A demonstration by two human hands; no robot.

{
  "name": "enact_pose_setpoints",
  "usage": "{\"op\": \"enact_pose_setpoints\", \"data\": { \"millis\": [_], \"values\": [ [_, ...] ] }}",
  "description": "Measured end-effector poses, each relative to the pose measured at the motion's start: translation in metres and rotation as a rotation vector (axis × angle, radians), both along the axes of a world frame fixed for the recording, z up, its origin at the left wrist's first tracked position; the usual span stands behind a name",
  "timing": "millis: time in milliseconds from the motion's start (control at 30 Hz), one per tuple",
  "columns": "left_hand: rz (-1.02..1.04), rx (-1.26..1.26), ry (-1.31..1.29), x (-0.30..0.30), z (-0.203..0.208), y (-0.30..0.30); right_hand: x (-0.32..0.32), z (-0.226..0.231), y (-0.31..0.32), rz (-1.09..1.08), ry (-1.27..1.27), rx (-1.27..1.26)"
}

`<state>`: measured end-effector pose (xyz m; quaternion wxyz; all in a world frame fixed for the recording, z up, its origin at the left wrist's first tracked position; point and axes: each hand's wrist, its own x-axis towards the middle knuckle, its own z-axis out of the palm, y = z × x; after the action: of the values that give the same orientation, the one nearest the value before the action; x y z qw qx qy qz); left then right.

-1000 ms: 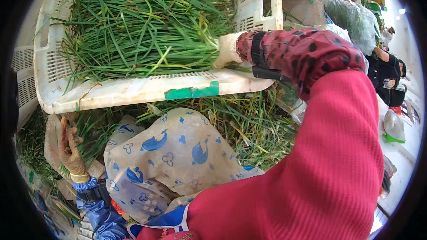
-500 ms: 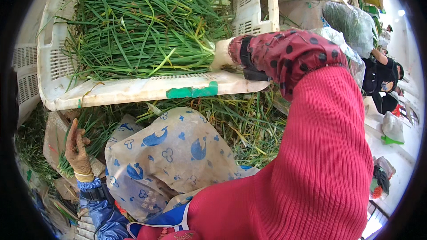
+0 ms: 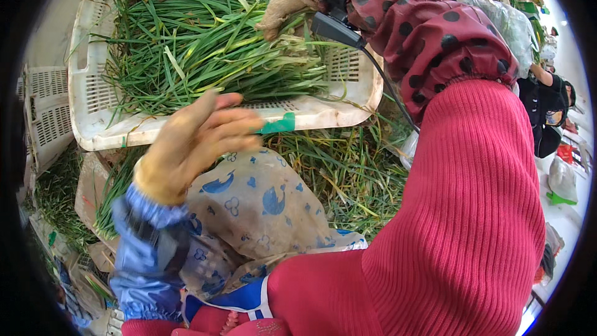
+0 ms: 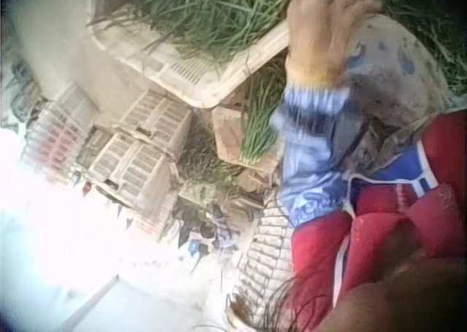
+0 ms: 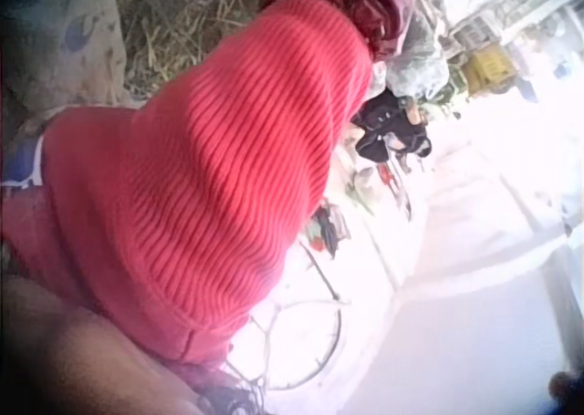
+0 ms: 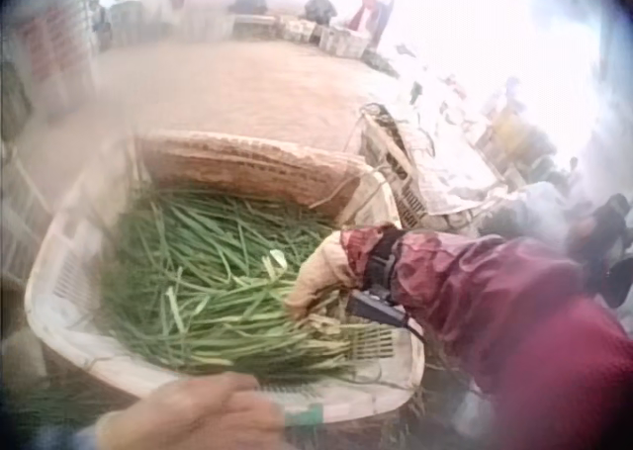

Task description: The person processes green chives by hand, pulling them from a crate and cleaning the roots before grouping them together.

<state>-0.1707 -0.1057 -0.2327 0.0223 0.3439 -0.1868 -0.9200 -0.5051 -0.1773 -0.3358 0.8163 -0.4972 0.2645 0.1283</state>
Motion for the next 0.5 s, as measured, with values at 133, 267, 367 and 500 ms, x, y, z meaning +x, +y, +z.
{"op": "enact_pose_setpoints", "data": {
  "millis": [133, 267, 367, 500],
  "values": [
    [0.355, 0.612, -0.205, -0.059, -0.059, 0.012, 0.010, 0.006, -0.001, -0.095, 0.025, -0.284],
    [0.585, 0.152, -0.005, -0.108, -0.113, 0.030, 0.025, 0.037, 0.015, -0.399, -0.762, -0.089],
    [0.719, 0.536, 0.072, -0.106, -0.147, 0.021, 0.099, 0.127, 0.013, 0.427, 0.744, -0.781],
    [0.854, 0.469, 0.187, -0.104, -0.132, 0.029, 0.116, 0.119, 0.028, 0.545, 0.843, -1.084]
  ]
}}
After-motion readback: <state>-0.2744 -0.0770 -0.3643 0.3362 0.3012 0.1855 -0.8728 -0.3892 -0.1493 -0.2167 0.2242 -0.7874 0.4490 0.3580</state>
